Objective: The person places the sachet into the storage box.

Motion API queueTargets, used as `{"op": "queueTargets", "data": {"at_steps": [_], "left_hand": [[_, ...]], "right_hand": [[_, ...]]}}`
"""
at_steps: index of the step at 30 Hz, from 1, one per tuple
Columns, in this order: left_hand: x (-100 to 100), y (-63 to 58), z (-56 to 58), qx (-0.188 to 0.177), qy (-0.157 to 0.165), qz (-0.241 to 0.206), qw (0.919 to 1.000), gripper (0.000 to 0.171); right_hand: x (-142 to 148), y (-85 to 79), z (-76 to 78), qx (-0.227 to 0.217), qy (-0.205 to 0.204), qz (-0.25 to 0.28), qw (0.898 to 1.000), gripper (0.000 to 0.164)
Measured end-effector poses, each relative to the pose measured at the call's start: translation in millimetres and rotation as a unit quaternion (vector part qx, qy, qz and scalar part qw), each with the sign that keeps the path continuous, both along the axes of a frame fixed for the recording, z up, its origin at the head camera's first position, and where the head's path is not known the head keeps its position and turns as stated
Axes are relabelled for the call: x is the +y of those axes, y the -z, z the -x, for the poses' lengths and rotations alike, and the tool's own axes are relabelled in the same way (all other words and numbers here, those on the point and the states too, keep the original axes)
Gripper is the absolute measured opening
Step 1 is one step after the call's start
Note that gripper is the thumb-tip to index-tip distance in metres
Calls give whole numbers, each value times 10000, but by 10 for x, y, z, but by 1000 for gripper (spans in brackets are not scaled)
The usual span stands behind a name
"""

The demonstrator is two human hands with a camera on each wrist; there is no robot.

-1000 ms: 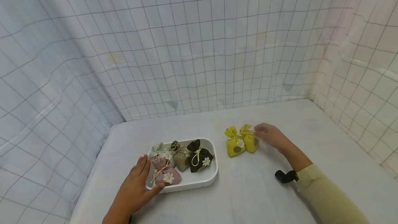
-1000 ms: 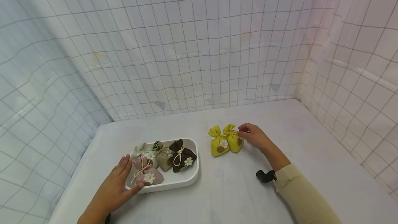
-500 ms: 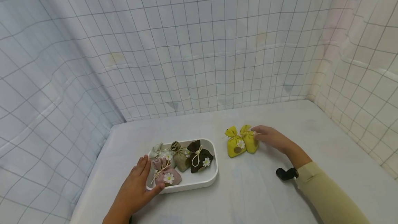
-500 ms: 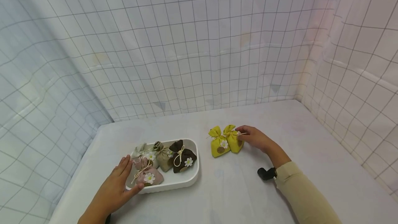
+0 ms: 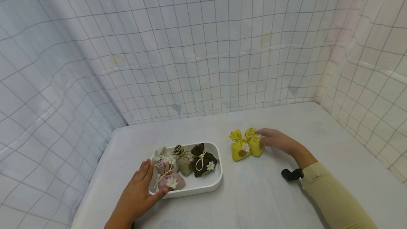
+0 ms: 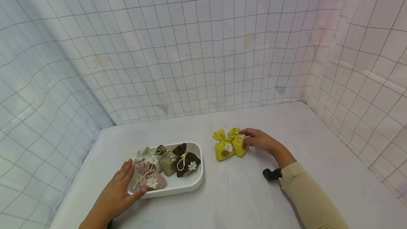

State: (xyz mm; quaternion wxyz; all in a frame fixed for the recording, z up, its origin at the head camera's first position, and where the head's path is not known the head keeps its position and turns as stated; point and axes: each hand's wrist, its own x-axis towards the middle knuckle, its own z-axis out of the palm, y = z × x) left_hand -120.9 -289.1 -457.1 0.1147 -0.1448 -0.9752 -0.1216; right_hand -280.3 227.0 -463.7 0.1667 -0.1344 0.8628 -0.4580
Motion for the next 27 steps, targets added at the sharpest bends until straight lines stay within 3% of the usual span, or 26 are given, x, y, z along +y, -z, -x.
{"op": "queueTargets", "data": {"at_steps": [16, 27], "left_hand": [[-1, -7, -2, -103, -5, -55, 9999, 100], [0, -11, -1, -123, -35, -77, 9999, 101]], "right_hand": [[-98, 4, 10, -74, 327, -83, 9994, 49], [-81, 20, 6, 100, 477, -185, 9986, 47]]}}
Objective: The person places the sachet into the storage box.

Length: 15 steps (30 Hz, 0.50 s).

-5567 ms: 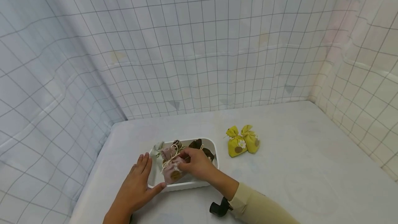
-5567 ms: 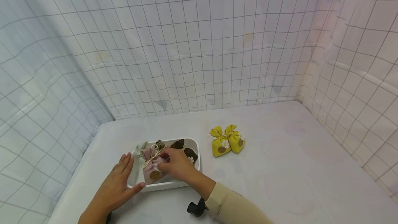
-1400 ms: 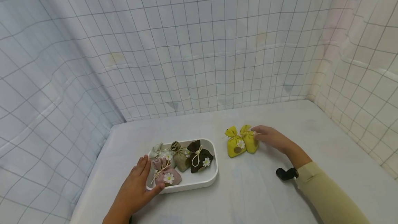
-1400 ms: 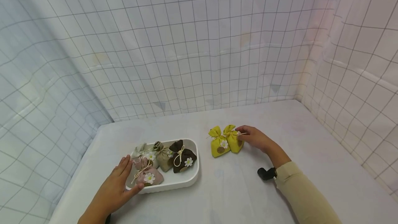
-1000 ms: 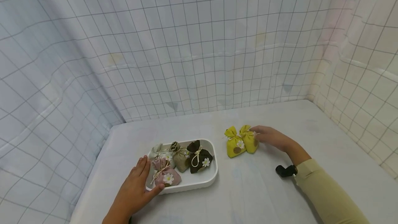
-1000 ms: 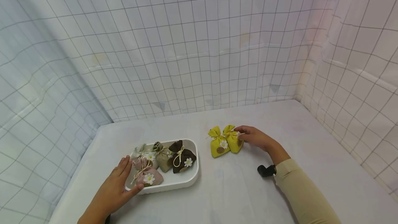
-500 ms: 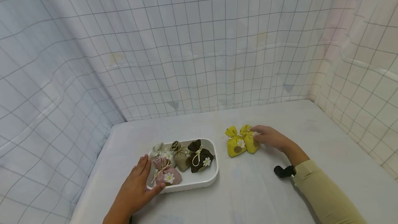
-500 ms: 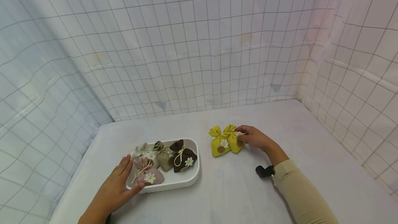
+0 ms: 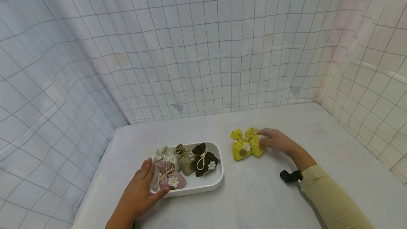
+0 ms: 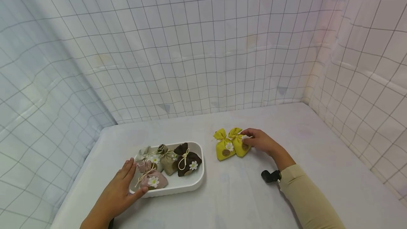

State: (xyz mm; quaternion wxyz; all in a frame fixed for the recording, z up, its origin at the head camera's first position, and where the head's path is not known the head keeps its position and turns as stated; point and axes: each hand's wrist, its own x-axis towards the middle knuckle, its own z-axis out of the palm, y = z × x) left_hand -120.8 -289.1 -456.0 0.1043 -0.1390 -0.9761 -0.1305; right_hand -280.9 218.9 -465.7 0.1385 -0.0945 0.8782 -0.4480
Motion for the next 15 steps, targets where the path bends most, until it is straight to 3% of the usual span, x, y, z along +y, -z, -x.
{"op": "queueTargets", "data": {"at_steps": [15], "left_hand": [[17, -33, -8, 65, 36, 26, 10000, 99]], "right_hand": [[-54, -50, -54, 77, 341, 11, 9994, 44]]}}
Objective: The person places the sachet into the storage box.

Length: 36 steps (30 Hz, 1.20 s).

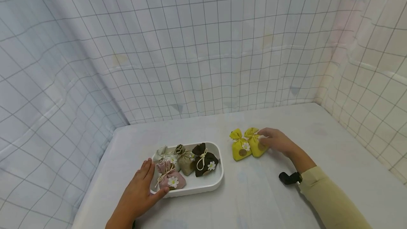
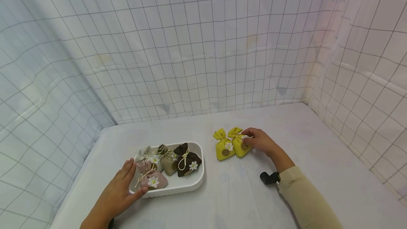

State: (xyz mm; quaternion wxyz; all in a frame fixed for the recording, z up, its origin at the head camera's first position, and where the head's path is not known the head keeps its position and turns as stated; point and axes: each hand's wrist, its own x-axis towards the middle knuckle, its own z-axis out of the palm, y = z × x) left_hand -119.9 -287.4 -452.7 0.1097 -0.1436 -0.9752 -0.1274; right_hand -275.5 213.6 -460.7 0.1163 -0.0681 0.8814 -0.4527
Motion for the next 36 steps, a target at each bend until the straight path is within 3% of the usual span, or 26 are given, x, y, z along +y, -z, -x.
{"op": "queueTargets", "data": {"at_steps": [15, 36], "left_hand": [[-16, 19, 15, -93, -37, 31, 9999, 100], [0, 0, -3, 90, 40, -3, 10000, 98]], "right_hand": [[-86, -227, -119, 282, 125, 212, 9993, 47], [-430, -517, -287, 468, 12, 370, 9982, 43]]}}
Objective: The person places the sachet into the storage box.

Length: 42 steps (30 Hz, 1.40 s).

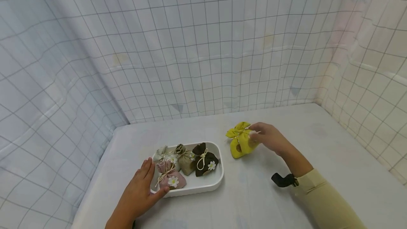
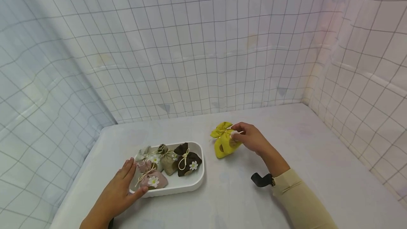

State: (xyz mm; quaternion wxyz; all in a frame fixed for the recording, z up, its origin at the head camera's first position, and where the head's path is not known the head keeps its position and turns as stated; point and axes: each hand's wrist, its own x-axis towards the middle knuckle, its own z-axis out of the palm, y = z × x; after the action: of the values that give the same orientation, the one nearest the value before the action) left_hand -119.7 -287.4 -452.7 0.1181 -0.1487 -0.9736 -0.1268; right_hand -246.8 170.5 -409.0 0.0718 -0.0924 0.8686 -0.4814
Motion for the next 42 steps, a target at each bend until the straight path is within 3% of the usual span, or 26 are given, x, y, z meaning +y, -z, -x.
{"op": "queueTargets", "data": {"at_steps": [8, 22, 42], "left_hand": [[-3, -6, 5, -142, -39, -17, 9999, 99], [3, -3, -3, -4, 9, -41, 10000, 98], [-5, 4, 3, -45, -2, -14, 10000, 98]], "right_hand": [[-130, -49, -44, 161, -75, 117, 9998, 41], [-320, -122, -87, 102, -56, 314, 9994, 43], [-632, -168, -210, 163, -305, 738, 9967, 31]]}}
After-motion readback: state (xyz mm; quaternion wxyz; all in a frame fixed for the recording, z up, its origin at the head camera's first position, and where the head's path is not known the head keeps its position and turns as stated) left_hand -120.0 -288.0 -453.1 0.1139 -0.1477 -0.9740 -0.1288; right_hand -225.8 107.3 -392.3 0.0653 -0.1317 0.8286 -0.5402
